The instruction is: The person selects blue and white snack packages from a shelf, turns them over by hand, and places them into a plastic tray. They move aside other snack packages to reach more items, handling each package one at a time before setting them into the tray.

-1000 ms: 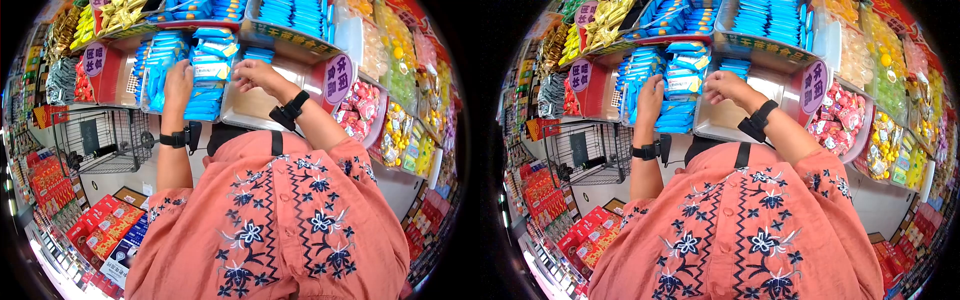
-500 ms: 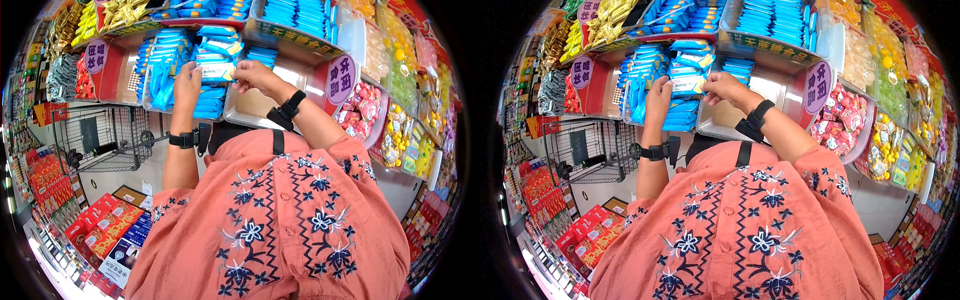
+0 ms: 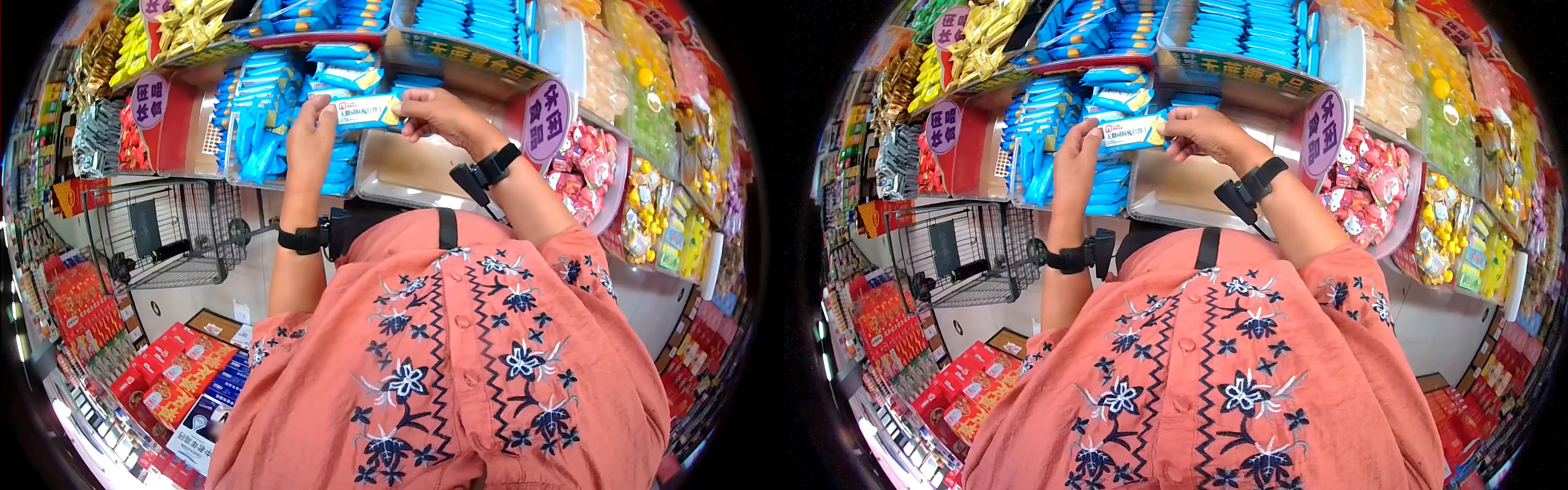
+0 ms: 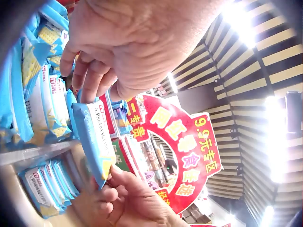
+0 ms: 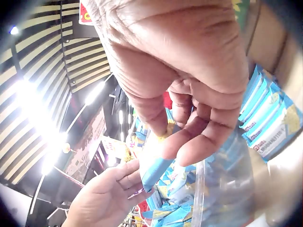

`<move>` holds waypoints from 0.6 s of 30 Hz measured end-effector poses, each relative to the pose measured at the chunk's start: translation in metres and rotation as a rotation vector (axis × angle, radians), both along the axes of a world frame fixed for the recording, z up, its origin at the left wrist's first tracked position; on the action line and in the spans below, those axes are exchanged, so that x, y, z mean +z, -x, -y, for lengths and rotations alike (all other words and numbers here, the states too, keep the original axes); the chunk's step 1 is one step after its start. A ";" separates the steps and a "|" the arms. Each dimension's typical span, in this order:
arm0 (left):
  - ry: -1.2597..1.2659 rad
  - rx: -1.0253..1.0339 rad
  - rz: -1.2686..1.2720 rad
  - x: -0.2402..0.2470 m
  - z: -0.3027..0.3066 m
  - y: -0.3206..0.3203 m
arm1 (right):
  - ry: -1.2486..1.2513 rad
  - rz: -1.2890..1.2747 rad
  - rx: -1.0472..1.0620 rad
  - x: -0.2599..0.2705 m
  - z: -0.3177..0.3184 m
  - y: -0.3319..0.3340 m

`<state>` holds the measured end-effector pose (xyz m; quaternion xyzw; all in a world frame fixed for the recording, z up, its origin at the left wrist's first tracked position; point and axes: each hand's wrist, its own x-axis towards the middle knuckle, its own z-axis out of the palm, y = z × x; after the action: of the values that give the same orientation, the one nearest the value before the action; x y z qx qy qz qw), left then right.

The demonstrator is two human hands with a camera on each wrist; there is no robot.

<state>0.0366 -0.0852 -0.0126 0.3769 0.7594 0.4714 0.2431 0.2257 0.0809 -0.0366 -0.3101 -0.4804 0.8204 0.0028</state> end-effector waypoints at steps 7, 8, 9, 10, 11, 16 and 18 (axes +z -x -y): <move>0.050 -0.177 -0.009 0.004 -0.023 -0.042 | -0.105 0.090 -0.095 -0.020 -0.018 -0.033; 0.053 -0.194 0.026 -0.001 -0.027 -0.049 | -0.114 0.112 -0.128 -0.024 -0.018 -0.038; 0.056 -0.211 0.061 -0.005 -0.031 -0.057 | -0.122 0.135 -0.162 -0.030 -0.018 -0.043; 0.059 -0.229 0.095 -0.009 -0.034 -0.062 | -0.131 0.157 -0.196 -0.035 -0.018 -0.047; 0.133 -0.276 0.080 -0.013 -0.037 -0.063 | -0.156 0.191 -0.170 -0.040 -0.018 -0.053; 0.252 -0.311 0.145 -0.078 -0.047 -0.070 | -0.291 0.380 -0.027 -0.059 -0.017 -0.067; 0.326 -0.288 0.188 -0.093 -0.050 -0.069 | -0.361 0.438 0.051 -0.079 -0.018 -0.065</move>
<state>0.1056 -0.0351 -0.1056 0.3915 0.7378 0.3360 0.4353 0.2908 0.0990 -0.1153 -0.4625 -0.6153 0.6348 -0.0667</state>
